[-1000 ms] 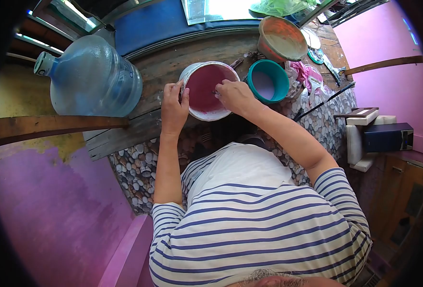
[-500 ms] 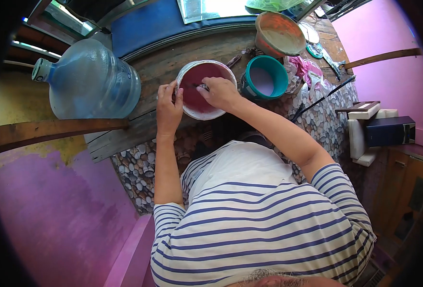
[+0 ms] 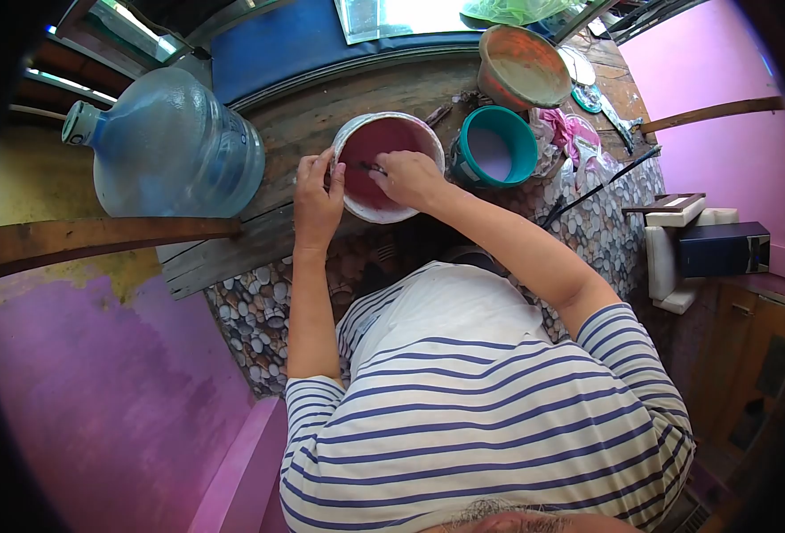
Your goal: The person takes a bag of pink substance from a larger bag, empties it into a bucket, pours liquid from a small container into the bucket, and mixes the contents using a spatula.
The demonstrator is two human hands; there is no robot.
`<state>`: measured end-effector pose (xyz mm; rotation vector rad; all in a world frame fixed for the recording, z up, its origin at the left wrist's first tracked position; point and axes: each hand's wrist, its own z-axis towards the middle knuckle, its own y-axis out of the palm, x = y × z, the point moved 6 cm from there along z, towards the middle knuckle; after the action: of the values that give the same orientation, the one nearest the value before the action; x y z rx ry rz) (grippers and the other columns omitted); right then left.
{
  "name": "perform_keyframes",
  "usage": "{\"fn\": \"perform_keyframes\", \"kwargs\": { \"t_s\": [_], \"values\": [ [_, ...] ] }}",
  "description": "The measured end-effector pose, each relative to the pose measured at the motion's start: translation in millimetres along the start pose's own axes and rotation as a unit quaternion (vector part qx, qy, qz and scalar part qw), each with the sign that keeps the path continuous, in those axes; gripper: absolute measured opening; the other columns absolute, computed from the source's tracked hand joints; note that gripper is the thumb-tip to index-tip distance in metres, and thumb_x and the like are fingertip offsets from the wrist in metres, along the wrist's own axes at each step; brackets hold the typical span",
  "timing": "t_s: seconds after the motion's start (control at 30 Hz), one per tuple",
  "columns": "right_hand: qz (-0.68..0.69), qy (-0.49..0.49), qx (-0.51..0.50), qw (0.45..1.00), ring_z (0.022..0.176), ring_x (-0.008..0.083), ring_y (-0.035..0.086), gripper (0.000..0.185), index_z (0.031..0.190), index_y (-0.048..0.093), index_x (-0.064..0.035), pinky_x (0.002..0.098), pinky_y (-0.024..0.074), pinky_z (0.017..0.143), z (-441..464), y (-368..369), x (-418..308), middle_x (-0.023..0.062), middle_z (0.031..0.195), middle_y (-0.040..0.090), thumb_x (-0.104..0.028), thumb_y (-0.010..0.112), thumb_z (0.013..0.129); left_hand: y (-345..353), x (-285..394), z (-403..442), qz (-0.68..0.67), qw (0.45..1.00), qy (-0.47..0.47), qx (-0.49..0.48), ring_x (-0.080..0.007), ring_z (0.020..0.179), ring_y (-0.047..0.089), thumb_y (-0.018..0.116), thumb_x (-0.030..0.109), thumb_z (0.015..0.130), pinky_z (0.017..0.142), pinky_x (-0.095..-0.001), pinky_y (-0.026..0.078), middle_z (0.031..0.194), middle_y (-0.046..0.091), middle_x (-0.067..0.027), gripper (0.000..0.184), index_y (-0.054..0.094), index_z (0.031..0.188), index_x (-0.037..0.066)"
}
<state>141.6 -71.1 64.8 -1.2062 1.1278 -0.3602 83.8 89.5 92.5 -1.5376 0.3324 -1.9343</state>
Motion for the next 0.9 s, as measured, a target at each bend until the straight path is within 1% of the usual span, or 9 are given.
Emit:
{"fn": "perform_keyframes", "kwargs": {
  "t_s": [0.17, 0.27, 0.33, 0.47, 0.53, 0.63, 0.73, 0.83, 0.9],
  "values": [
    [-0.050, -0.018, -0.066, 0.996, 0.086, 0.0385, 0.071, 0.026, 0.090, 0.071, -0.0021, 0.0489, 0.0551, 0.079, -15.1, -7.0, 19.1, 0.0212, 0.087, 0.072, -0.026, 0.063, 0.091, 1.9, -1.9, 0.3, -0.020, 0.999, -0.026, -0.004, -0.0213, 0.082, 0.057, 0.064, 0.022, 0.099, 0.078, -0.0337, 0.049, 0.097, 0.055, -0.0092, 0.030, 0.065, 0.122, 0.003],
    [-0.103, -0.010, -0.031, 0.994, 0.084, 0.0375, 0.071, 0.021, 0.090, 0.070, -0.0032, 0.0484, 0.0556, 0.076, -13.2, -18.5, 19.1, 0.0200, 0.087, 0.071, -0.023, 0.062, 0.091, 4.9, 0.5, 0.9, -0.005, 1.000, -0.005, 0.017, -0.0203, 0.081, 0.057, 0.065, 0.021, 0.098, 0.076, -0.0331, 0.049, 0.096, 0.055, -0.0085, 0.029, 0.065, 0.121, 0.002],
    [-0.118, -0.017, 0.067, 0.991, 0.081, 0.0366, 0.071, 0.017, 0.088, 0.069, -0.0048, 0.0476, 0.0560, 0.073, -6.0, -33.8, 14.6, 0.0184, 0.088, 0.070, -0.018, 0.060, 0.092, 5.0, 4.0, 3.2, -0.007, 1.000, -0.007, 0.009, -0.0230, 0.081, 0.058, 0.065, 0.020, 0.098, 0.076, -0.0349, 0.050, 0.098, 0.056, -0.0105, 0.030, 0.065, 0.121, 0.001],
    [-0.122, -0.037, 0.086, 0.988, 0.080, 0.0355, 0.071, 0.012, 0.088, 0.068, -0.0056, 0.0464, 0.0563, 0.071, -4.5, -33.0, 7.4, 0.0163, 0.088, 0.068, -0.014, 0.059, 0.091, 8.5, 5.2, 6.1, -0.017, 1.000, -0.010, 0.000, -0.0258, 0.081, 0.060, 0.066, 0.019, 0.097, 0.075, -0.0372, 0.050, 0.099, 0.058, -0.0126, 0.030, 0.065, 0.120, 0.000],
    [-0.158, -0.097, 0.033, 0.982, 0.080, 0.0339, 0.071, 0.009, 0.090, 0.067, -0.0060, 0.0451, 0.0566, 0.071, -13.9, -20.3, 1.9, 0.0155, 0.089, 0.066, -0.011, 0.059, 0.089, 9.8, 5.4, 7.4, -0.020, 1.000, -0.011, 0.002, -0.0257, 0.081, 0.060, 0.066, 0.019, 0.097, 0.075, -0.0373, 0.050, 0.099, 0.057, -0.0126, 0.030, 0.065, 0.120, 0.000],
    [-0.178, -0.118, 0.001, 0.977, 0.080, 0.0319, 0.071, 0.008, 0.090, 0.066, -0.0062, 0.0440, 0.0570, 0.070, -18.3, -24.2, 5.8, 0.0147, 0.089, 0.065, -0.009, 0.060, 0.086, 9.8, 5.5, 8.3, -0.026, 0.999, -0.018, 0.005, -0.0257, 0.081, 0.060, 0.066, 0.019, 0.097, 0.075, -0.0372, 0.050, 0.099, 0.057, -0.0125, 0.030, 0.065, 0.120, 0.000],
    [-0.182, -0.081, 0.070, 0.977, 0.080, 0.0312, 0.070, 0.007, 0.089, 0.066, -0.0059, 0.0432, 0.0572, 0.071, -2.8, -32.1, 11.0, 0.0148, 0.089, 0.064, -0.009, 0.060, 0.086, 12.2, 4.2, 8.7, -0.027, 1.000, -0.014, 0.005, -0.0224, 0.080, 0.059, 0.066, 0.020, 0.097, 0.075, -0.0349, 0.050, 0.097, 0.057, -0.0105, 0.031, 0.066, 0.121, 0.000],
    [-0.182, -0.102, 0.097, 0.973, 0.081, 0.0309, 0.070, 0.007, 0.089, 0.065, -0.0054, 0.0430, 0.0573, 0.071, 2.9, -30.5, 9.7, 0.0143, 0.089, 0.064, -0.009, 0.060, 0.085, 12.7, 4.8, 8.0, -0.019, 1.000, -0.004, 0.006, -0.0195, 0.080, 0.058, 0.066, 0.020, 0.098, 0.075, -0.0331, 0.049, 0.096, 0.056, -0.0087, 0.030, 0.066, 0.121, 0.000],
    [-0.183, -0.109, 0.067, 0.975, 0.081, 0.0309, 0.070, 0.007, 0.089, 0.065, -0.0055, 0.0430, 0.0573, 0.071, -7.3, -24.7, 7.2, 0.0141, 0.089, 0.064, -0.009, 0.060, 0.085, 10.6, 4.1, 9.3, -0.015, 1.000, -0.003, 0.009, -0.0200, 0.080, 0.058, 0.066, 0.020, 0.098, 0.075, -0.0334, 0.049, 0.095, 0.056, -0.0089, 0.030, 0.066, 0.121, 0.001]
  ]
}}
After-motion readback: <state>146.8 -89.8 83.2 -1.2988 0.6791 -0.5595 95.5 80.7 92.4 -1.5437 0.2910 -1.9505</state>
